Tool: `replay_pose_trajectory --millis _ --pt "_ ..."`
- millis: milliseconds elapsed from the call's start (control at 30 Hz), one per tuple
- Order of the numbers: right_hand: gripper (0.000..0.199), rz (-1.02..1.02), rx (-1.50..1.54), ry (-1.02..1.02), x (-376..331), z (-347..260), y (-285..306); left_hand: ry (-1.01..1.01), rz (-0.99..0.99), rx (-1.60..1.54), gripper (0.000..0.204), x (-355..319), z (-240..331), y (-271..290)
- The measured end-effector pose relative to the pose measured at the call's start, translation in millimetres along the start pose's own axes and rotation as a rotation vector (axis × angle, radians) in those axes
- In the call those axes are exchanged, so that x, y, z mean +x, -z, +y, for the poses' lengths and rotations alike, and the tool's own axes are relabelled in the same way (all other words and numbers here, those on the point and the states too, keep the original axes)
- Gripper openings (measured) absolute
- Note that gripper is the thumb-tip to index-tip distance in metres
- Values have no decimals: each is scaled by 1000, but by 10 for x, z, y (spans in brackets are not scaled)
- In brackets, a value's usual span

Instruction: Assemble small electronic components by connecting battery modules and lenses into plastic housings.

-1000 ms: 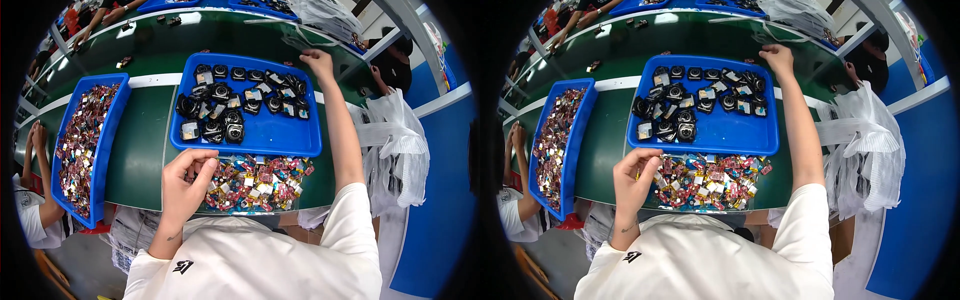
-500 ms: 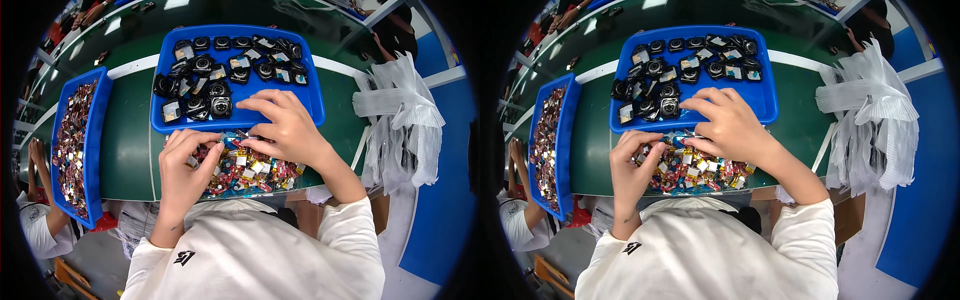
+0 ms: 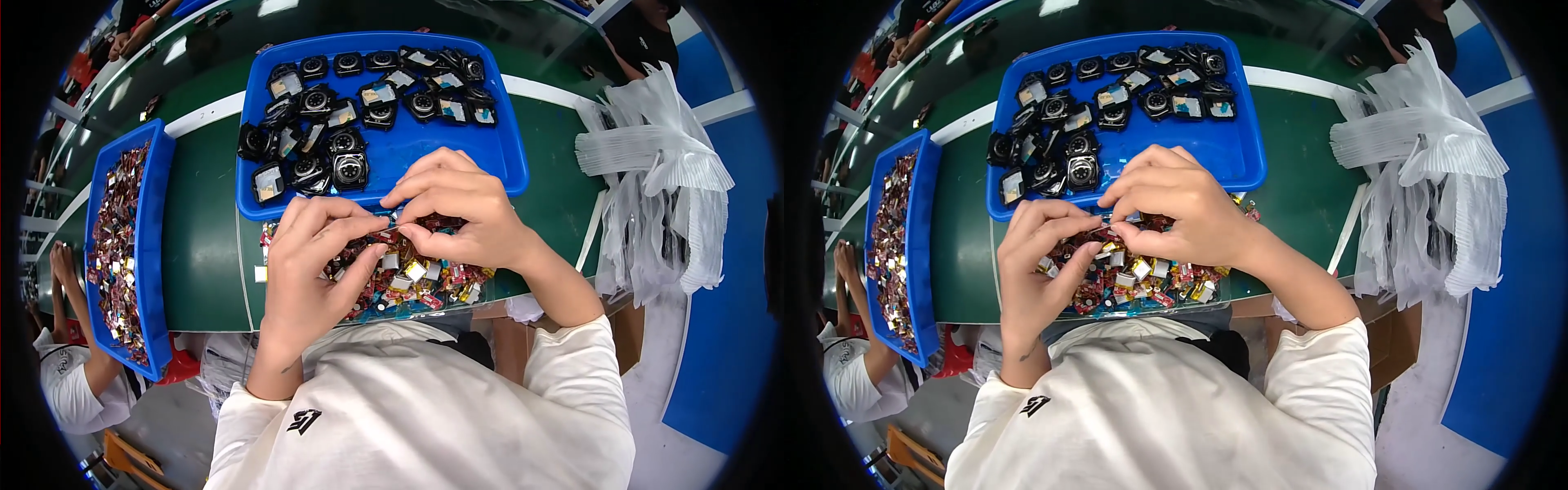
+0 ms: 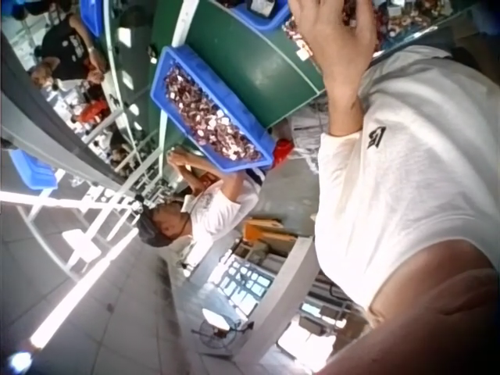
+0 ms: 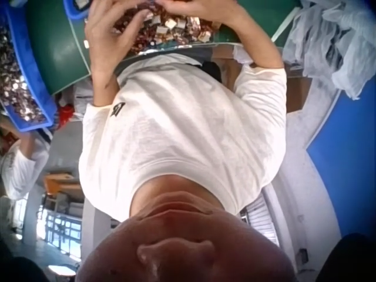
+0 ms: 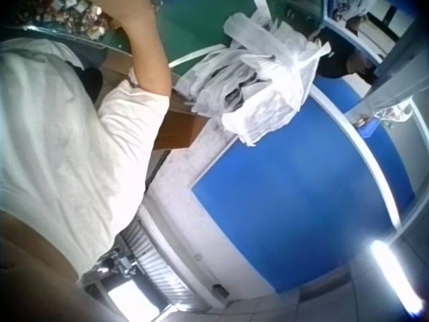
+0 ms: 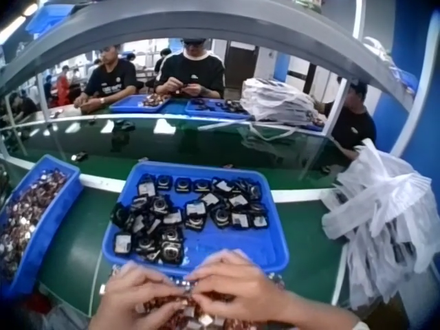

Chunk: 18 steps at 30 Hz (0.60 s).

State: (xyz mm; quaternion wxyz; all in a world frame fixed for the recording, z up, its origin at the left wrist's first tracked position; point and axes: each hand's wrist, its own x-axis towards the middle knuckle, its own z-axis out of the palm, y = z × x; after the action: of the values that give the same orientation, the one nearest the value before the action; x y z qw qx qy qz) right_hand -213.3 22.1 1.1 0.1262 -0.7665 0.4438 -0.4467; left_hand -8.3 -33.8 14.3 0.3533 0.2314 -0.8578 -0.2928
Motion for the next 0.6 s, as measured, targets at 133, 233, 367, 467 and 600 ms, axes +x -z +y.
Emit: replay_pose_trajectory --millis 133,233,367,467,600 --pt "11 28 88 -28 -7 10 4 -3 49 -40 20 -16 -51 -9" --pt "7 -22 97 -103 -48 6 4 29 65 -100 16 -33 -57 -25" --pt "6 10 258 -252 -37 -86 23 97 140 -264 14 -48 -58 -41" --pt "5 -53 355 -272 -57 -89 26 149 94 -303 14 19 21 -45" --pt "8 -52 585 -428 -64 -92 44 188 55 -317 17 12 -39 -85"
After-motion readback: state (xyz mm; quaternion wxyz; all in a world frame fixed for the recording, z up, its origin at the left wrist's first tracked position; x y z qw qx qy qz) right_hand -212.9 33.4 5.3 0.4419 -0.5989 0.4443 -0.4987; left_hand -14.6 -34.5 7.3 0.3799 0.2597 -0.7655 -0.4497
